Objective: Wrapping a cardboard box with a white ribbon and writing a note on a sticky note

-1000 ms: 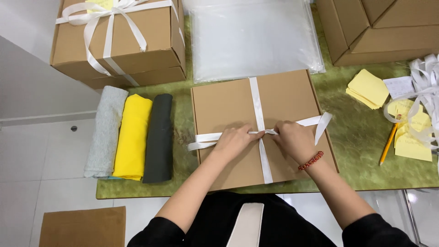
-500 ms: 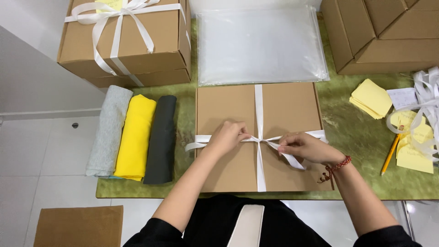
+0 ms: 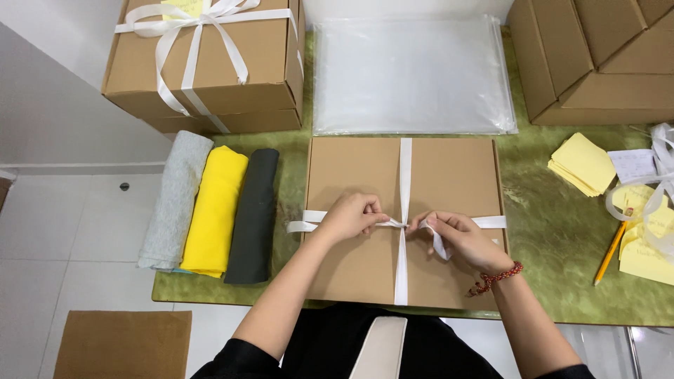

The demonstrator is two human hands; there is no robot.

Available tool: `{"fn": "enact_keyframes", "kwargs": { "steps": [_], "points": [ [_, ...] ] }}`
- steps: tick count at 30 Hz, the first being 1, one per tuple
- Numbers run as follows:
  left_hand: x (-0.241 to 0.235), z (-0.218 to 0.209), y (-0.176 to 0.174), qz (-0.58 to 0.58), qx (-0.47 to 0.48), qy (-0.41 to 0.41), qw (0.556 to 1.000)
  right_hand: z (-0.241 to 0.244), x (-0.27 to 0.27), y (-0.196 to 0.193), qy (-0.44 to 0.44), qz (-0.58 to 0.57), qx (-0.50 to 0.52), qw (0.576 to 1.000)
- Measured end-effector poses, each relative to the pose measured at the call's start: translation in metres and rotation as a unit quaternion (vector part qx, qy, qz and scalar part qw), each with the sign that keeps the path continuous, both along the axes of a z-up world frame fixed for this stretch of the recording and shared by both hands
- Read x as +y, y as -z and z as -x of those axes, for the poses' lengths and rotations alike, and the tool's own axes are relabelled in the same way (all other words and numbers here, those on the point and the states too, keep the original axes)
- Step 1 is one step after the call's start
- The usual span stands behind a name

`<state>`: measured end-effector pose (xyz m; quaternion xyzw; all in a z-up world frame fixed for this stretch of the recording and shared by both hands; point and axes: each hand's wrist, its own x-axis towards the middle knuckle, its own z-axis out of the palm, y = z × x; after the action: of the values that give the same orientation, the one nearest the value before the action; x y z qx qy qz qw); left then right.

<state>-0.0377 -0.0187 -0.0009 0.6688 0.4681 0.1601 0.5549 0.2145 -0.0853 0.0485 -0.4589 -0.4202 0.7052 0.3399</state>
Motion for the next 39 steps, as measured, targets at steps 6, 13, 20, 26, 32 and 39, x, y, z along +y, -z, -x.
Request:
{"fn": "enact_keyframes", "kwargs": {
  "steps": [6,13,20,26,32,39],
  "points": [
    [0.003,0.004,-0.013,0.051,0.014,0.017,0.998,-0.001,0.017,0.030,-0.159,-0.024,-0.216,0.963],
    [0.008,0.011,0.030,0.251,-0.114,-0.010,0.961,-0.001,0.008,0.013,-0.137,-0.009,-0.196,0.971],
    [-0.015,-0.021,0.002,0.274,-0.379,-0.136,0.873,-0.002,0.003,0.047,0.053,-0.063,0.018,0.996],
    [-0.008,-0.041,0.042,0.290,-0.435,-0.203,0.828,0.010,0.003,0.043,0.088,-0.081,0.053,0.991],
    [-0.009,-0.060,0.070,0.237,-0.427,-0.259,0.833,0.015,0.003,0.037,0.093,-0.092,0.050,0.990],
    [-0.016,-0.060,0.043,0.168,-0.382,-0.217,0.882,0.014,0.009,0.036,0.066,-0.113,0.004,0.991]
  ]
}}
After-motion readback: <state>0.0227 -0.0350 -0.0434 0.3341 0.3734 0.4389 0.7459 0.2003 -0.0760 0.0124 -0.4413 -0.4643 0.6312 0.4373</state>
